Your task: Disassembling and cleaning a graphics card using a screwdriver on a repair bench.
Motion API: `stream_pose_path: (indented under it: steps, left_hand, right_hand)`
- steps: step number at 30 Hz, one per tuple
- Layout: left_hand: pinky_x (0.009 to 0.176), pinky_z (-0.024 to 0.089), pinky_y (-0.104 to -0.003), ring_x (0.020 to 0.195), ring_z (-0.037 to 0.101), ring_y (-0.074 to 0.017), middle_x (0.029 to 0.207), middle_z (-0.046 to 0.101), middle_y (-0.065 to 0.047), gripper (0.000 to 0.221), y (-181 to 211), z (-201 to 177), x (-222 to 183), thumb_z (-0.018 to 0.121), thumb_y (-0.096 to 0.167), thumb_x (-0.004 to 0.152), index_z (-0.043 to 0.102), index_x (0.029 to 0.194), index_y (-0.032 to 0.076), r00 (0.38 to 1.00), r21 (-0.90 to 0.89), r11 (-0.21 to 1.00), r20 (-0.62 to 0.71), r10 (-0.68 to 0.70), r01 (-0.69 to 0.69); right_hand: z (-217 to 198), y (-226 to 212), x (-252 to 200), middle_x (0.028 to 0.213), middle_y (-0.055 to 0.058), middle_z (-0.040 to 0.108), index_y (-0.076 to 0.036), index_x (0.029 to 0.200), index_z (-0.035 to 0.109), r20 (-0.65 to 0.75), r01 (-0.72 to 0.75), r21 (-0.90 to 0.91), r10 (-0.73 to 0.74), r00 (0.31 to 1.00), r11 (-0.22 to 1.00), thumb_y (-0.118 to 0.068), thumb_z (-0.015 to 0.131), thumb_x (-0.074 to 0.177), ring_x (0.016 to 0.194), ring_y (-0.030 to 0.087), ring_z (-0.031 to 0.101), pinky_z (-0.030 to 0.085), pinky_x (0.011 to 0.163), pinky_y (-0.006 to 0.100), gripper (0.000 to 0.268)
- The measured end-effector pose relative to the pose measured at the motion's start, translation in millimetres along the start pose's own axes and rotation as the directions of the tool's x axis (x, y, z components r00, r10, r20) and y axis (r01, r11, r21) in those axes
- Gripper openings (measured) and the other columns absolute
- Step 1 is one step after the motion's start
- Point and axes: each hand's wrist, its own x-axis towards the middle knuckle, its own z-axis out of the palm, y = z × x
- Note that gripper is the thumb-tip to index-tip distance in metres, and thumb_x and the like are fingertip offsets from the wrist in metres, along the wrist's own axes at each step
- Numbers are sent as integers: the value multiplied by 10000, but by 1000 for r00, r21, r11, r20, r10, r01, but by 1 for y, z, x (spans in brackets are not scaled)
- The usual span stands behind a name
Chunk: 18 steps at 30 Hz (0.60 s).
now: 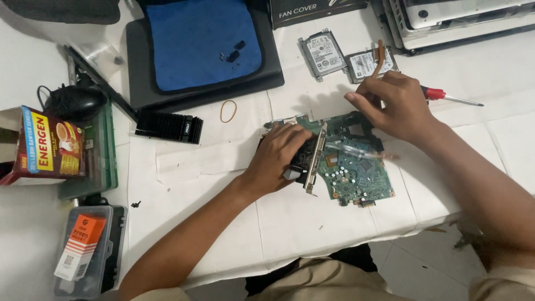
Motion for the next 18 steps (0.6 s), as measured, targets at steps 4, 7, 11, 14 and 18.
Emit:
stream_pose_path:
  steps: [4,7,11,14,18]
  left_hand:
    - [841,494,-496,1013,596,-367,1044,578,-143,584,-4,1,0,672,105,709,552,1274,17,998,-10,1000,61,27,-27]
    - [855,495,-500,1020,591,-359,1060,578,-144,606,-4,-1,0,695,96,701,553,1284,13,996,40,999,78,34,-37]
    - [895,492,-480,1066,558,-325,1098,590,-123,652,-1,-4,0,709,31,633,580,1272,28,990,134,990,140,32,-51]
    - [916,499,-480,1085,536,-319,1110,585,-121,663,1,-4,2,711,23,598,594,1251,32,982,147,986,182,46,-74]
    - [973,452,-458,1114,496,-313,1177,575,-135,622,-8,5,-3,812,29,653,568,1225,28,987,128,986,136,87,-105]
  right_hand:
    - [2,-4,0,575,108,652,-32,843,723,-7,-9,43,9,1000,999,-160,695,1061,556,317,659,505,647,389,254]
    - [5,-4,0,560,83,640,-52,856,722,-18,-8,26,8,1000,1000,-164,670,1073,559,313,653,511,652,384,250]
    - [1,-9,2,561,100,626,-19,907,735,-51,17,79,-13,999,997,-104,666,1060,536,311,624,509,665,406,188]
    - [2,-2,-1,580,115,624,-22,913,748,-101,41,76,-33,994,996,-110,705,1048,561,315,617,507,681,410,167]
    - [-9,34,11,719,50,665,-43,988,760,-103,160,-181,-181,978,970,-165,655,1133,568,136,517,439,689,324,217]
